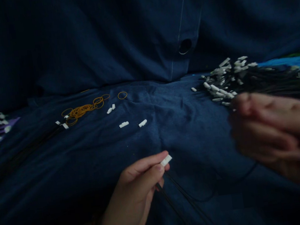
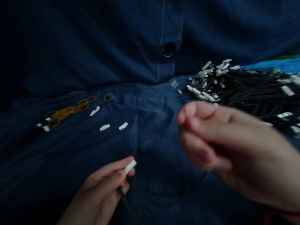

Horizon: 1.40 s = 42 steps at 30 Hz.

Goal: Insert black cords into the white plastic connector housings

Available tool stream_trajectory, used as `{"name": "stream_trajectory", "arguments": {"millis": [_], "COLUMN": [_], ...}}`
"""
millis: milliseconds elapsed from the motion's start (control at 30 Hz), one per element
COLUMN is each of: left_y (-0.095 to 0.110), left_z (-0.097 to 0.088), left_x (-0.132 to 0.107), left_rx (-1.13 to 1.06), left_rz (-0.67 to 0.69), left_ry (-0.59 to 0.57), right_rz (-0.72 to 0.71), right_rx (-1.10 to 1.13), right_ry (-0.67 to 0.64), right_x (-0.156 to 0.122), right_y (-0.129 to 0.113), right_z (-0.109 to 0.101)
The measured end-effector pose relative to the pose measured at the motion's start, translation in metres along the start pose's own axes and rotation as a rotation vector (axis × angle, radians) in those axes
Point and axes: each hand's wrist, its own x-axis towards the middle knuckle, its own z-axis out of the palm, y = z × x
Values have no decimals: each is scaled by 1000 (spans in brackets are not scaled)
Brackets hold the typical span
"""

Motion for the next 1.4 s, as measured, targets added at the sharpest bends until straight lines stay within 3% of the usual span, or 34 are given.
{"name": "stream_trajectory", "arguments": {"millis": [33, 100, 200, 533, 1133, 1400], "left_y": [0, -1, -2, -1, -2, -3], "left_z": [0, -1, -1, -1, -1, 3], "left_x": [0, 0, 1, 5, 5, 3], "left_rx": [-16, -46, -85, -138, -108, 27], "left_rz": [-4, -13, -8, -3, 3, 36], "left_ry": [3, 9, 46, 84, 94, 56], "right_rz": [113, 244, 205, 68, -7, -56], "right_rx": [204, 339, 168, 26, -29, -149], "right_ry": [-143, -275, -323, -279, -265, -269], "right_x": [-2, -7, -14, -15, -20, -18], "right_y": [-1, 2, 11, 26, 26, 19], "right_z": [12, 33, 52, 59, 62, 66]}}
